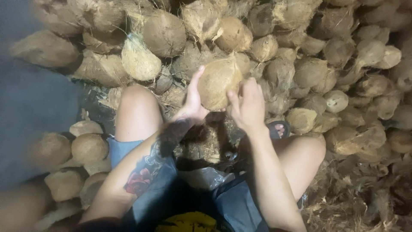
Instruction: The person sits cross-legged on the floor surrounded by a large pile of coconuts and uses their hands to peel the fibrous husk off a coconut. They rotate the coconut and pull away the fibers, then place the partially peeled coconut aside before picking up another one to repeat the process.
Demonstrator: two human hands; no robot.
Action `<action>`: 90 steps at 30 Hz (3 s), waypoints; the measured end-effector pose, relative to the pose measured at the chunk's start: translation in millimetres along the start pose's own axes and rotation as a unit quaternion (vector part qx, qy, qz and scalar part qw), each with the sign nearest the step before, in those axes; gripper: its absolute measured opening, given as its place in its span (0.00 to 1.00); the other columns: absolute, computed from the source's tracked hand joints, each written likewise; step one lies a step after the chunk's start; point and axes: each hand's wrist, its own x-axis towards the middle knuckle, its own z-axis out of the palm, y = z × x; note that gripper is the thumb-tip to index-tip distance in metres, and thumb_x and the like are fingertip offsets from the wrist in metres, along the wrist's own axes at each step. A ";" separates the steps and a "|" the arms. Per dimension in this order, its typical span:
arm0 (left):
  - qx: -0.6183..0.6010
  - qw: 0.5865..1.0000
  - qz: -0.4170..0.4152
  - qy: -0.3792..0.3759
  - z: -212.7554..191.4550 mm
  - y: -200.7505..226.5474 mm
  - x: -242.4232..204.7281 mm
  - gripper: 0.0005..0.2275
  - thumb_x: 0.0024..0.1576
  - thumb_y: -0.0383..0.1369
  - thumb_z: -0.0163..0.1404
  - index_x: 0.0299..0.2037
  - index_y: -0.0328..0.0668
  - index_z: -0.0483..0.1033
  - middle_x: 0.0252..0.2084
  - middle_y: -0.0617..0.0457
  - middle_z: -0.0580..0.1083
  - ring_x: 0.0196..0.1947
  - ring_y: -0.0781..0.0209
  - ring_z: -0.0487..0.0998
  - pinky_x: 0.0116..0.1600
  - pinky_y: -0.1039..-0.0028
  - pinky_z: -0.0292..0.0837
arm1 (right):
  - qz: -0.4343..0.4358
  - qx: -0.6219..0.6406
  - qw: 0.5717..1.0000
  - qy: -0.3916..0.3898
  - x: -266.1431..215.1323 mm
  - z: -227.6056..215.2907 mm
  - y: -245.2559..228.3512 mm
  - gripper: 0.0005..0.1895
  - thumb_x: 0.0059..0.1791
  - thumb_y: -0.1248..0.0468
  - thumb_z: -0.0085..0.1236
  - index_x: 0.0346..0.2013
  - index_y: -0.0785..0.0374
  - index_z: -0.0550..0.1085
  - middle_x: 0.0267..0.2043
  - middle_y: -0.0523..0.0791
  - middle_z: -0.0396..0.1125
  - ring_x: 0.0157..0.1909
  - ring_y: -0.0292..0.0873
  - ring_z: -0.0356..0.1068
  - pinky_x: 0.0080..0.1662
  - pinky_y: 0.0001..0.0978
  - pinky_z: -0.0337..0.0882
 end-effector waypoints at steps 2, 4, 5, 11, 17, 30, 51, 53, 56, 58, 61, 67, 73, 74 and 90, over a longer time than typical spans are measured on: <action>0.017 1.000 0.008 0.010 -13.9 -5.2 11.5 0.43 0.44 0.64 0.57 0.65 0.44 0.70 0.55 0.32 0.78 0.43 0.26 0.82 0.28 0.34 0.79 | -0.022 -0.022 0.998 0.046 -7.1 9.8 6.3 0.21 0.62 0.51 0.42 0.34 0.64 0.66 0.30 0.49 0.56 0.33 0.59 0.64 0.43 0.49 0.66; 0.036 0.999 0.021 0.011 -16.6 -4.3 20.2 0.41 0.44 0.63 0.59 0.66 0.48 0.71 0.57 0.33 0.78 0.48 0.24 0.81 0.32 0.29 0.78 | -0.050 -0.049 0.993 0.099 -8.0 14.5 13.1 0.18 0.62 0.60 0.44 0.29 0.61 0.65 0.28 0.46 0.54 0.31 0.55 0.62 0.43 0.43 0.66; 0.042 0.999 0.017 0.000 -16.0 -3.0 20.6 0.42 0.44 0.64 0.58 0.65 0.47 0.71 0.57 0.33 0.78 0.47 0.24 0.81 0.32 0.29 0.79 | -0.041 -0.036 0.992 0.112 -9.7 15.8 14.9 0.18 0.61 0.61 0.49 0.27 0.61 0.65 0.26 0.48 0.55 0.30 0.56 0.62 0.40 0.44 0.66; 0.056 0.998 0.016 -0.024 -10.2 -2.4 17.3 0.42 0.45 0.64 0.58 0.65 0.45 0.70 0.55 0.30 0.78 0.45 0.24 0.82 0.29 0.32 0.80 | 0.136 0.044 0.978 0.153 1.3 6.6 25.0 0.13 0.61 0.66 0.49 0.31 0.64 0.69 0.26 0.54 0.67 0.30 0.57 0.71 0.37 0.41 0.68; 0.027 0.999 0.026 -0.028 7.5 3.0 -17.1 0.37 0.47 0.57 0.60 0.64 0.43 0.73 0.59 0.32 0.77 0.55 0.29 0.80 0.49 0.30 0.78 | 0.162 0.099 0.964 0.184 11.3 -41.7 61.8 0.12 0.61 0.69 0.55 0.33 0.67 0.69 0.30 0.55 0.64 0.37 0.50 0.68 0.45 0.43 0.68; 0.073 0.997 0.016 -0.036 5.6 -11.5 -14.3 0.40 0.46 0.58 0.62 0.68 0.46 0.70 0.63 0.33 0.75 0.63 0.34 0.76 0.62 0.36 0.74 | 0.119 0.036 0.988 0.089 -4.3 -13.1 11.7 0.17 0.62 0.61 0.46 0.31 0.62 0.73 0.26 0.51 0.66 0.32 0.59 0.70 0.40 0.48 0.70; 0.005 0.999 0.025 -0.018 -3.7 -13.0 0.3 0.40 0.45 0.61 0.59 0.66 0.45 0.73 0.58 0.32 0.77 0.52 0.28 0.81 0.47 0.30 0.79 | 0.214 0.166 0.934 0.231 -2.7 3.4 10.7 0.15 0.63 0.64 0.44 0.33 0.63 0.70 0.31 0.51 0.66 0.37 0.42 0.66 0.44 0.34 0.66; -0.005 1.000 0.021 -0.018 2.6 -13.6 -7.8 0.40 0.46 0.60 0.59 0.66 0.45 0.72 0.59 0.33 0.77 0.54 0.30 0.80 0.50 0.31 0.78 | 0.273 0.193 0.914 0.229 1.0 -19.3 38.0 0.14 0.63 0.63 0.44 0.35 0.61 0.72 0.31 0.45 0.67 0.31 0.37 0.68 0.38 0.27 0.69; -0.021 0.999 0.017 -0.017 0.6 -9.8 -13.9 0.39 0.47 0.59 0.59 0.67 0.46 0.72 0.60 0.34 0.76 0.57 0.33 0.79 0.56 0.34 0.77 | 0.308 0.177 0.918 0.177 1.2 -37.3 53.3 0.10 0.61 0.65 0.51 0.37 0.62 0.74 0.34 0.48 0.71 0.36 0.44 0.73 0.41 0.33 0.73; -0.028 0.999 0.009 -0.017 4.6 -9.8 -13.5 0.39 0.47 0.60 0.59 0.67 0.47 0.72 0.61 0.35 0.76 0.58 0.34 0.78 0.57 0.36 0.77 | 0.288 0.127 0.941 0.128 1.6 -51.6 40.8 0.07 0.59 0.67 0.58 0.37 0.65 0.74 0.38 0.55 0.74 0.46 0.56 0.77 0.49 0.47 0.74; -0.035 0.999 0.012 -0.018 3.0 -4.0 -14.6 0.42 0.45 0.61 0.59 0.68 0.47 0.71 0.62 0.35 0.75 0.59 0.33 0.78 0.57 0.35 0.77 | 0.283 0.131 0.949 0.046 10.7 -54.0 -0.2 0.26 0.46 0.77 0.68 0.56 0.59 0.71 0.53 0.58 0.70 0.56 0.64 0.72 0.55 0.53 0.74; -0.039 0.998 0.022 -0.039 13.6 -4.9 -18.4 0.42 0.48 0.62 0.57 0.71 0.48 0.68 0.65 0.35 0.73 0.58 0.32 0.77 0.50 0.36 0.79 | 0.258 0.279 0.915 -0.135 29.1 -65.7 -82.7 0.38 0.55 0.59 0.59 0.75 0.61 0.52 0.70 0.71 0.54 0.67 0.80 0.59 0.55 0.75 0.73; 0.330 0.943 0.035 -0.025 23.9 12.8 -32.6 0.52 0.53 0.71 0.39 0.81 0.53 0.31 0.84 0.44 0.35 0.82 0.34 0.34 0.73 0.22 0.25 | 0.259 0.287 0.921 -0.044 13.5 -41.4 -49.1 0.47 0.52 0.44 0.62 0.75 0.59 0.50 0.69 0.70 0.55 0.71 0.80 0.56 0.67 0.74 0.59; 0.378 0.909 0.159 -0.078 9.1 11.2 -22.2 0.42 0.60 0.61 0.44 0.78 0.47 0.44 0.80 0.37 0.44 0.80 0.30 0.40 0.75 0.27 0.31 | 0.291 0.283 0.912 -0.051 14.3 -38.2 -44.1 0.47 0.51 0.41 0.62 0.76 0.54 0.52 0.72 0.67 0.55 0.73 0.75 0.56 0.69 0.71 0.57; 0.201 0.949 0.172 -0.170 -21.4 -9.1 -7.1 0.26 0.58 0.46 0.54 0.66 0.43 0.72 0.57 0.43 0.73 0.55 0.53 0.76 0.61 0.57 0.80 | 0.020 0.044 0.999 0.018 3.9 -22.7 -2.9 0.13 0.59 0.54 0.58 0.33 0.54 0.77 0.29 0.45 0.69 0.37 0.54 0.76 0.37 0.43 0.74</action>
